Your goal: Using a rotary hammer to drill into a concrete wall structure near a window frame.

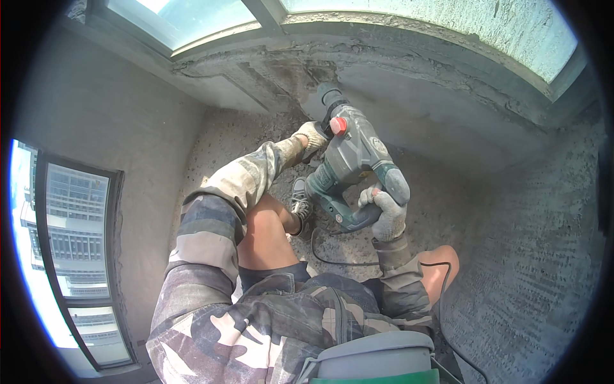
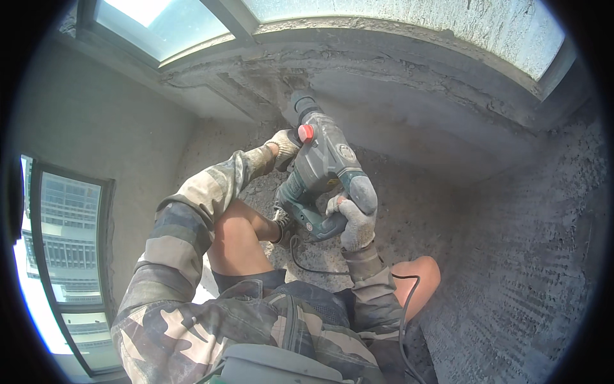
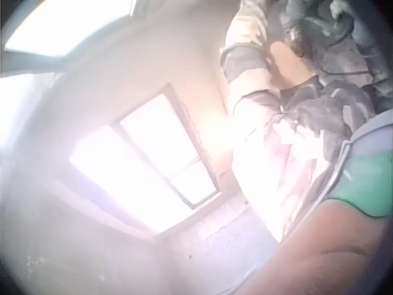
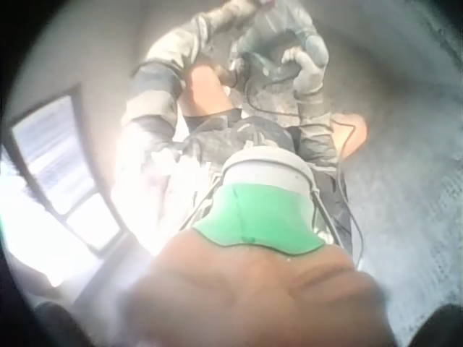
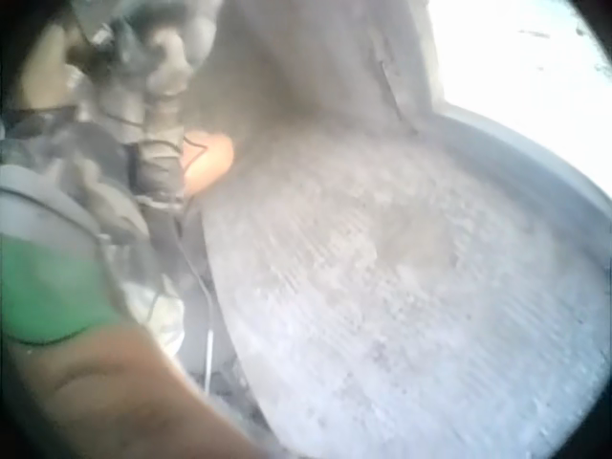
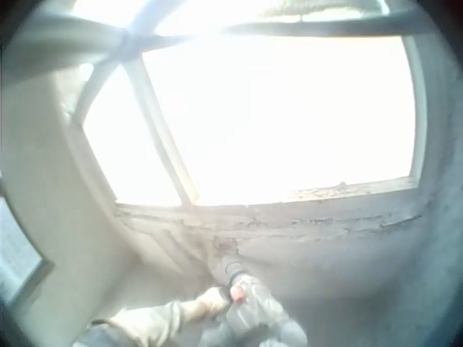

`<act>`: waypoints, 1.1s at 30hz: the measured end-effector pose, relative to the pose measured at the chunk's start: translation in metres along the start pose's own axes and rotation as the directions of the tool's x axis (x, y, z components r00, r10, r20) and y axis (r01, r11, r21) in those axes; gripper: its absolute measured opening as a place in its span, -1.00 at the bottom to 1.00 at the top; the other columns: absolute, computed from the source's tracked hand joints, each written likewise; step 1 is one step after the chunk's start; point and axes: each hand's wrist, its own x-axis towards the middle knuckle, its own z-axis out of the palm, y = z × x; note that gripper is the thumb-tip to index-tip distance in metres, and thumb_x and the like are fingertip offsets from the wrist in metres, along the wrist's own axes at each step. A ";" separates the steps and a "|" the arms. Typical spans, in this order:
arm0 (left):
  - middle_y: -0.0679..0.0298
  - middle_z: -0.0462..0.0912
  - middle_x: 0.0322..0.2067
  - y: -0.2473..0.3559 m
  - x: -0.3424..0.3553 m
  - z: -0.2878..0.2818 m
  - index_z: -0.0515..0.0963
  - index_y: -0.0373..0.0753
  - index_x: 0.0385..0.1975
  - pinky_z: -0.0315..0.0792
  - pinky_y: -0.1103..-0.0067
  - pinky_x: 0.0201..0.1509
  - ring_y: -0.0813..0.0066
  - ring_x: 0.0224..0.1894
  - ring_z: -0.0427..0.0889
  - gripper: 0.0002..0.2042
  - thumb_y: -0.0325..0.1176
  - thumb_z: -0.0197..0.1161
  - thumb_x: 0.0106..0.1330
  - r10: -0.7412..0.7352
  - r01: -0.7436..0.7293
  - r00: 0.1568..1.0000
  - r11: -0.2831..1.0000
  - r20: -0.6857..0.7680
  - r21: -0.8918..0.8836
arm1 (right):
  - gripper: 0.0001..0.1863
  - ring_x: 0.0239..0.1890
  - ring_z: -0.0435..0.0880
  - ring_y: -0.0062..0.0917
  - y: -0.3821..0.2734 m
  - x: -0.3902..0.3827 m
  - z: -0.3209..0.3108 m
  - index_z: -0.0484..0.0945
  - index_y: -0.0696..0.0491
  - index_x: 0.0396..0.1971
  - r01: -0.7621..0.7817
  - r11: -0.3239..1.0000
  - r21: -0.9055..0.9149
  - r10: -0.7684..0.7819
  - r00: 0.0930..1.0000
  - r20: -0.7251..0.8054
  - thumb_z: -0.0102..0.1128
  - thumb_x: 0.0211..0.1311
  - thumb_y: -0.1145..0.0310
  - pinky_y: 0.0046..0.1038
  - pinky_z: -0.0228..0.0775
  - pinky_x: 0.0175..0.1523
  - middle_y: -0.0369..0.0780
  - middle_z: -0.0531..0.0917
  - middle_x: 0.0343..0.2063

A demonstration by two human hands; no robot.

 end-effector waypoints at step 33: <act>0.10 0.62 0.01 -0.011 0.028 -0.010 0.48 -0.21 0.12 0.48 0.36 0.09 0.26 0.07 0.60 -0.54 -0.14 0.24 0.27 0.380 -0.422 0.906 0.796 0.185 0.434 | -0.93 -0.55 0.57 -0.58 -0.021 -0.001 0.056 0.59 0.21 -0.47 0.017 0.967 -0.256 -0.050 0.991 -0.123 0.17 0.06 0.53 -0.55 0.40 -0.42 -0.23 0.61 -0.60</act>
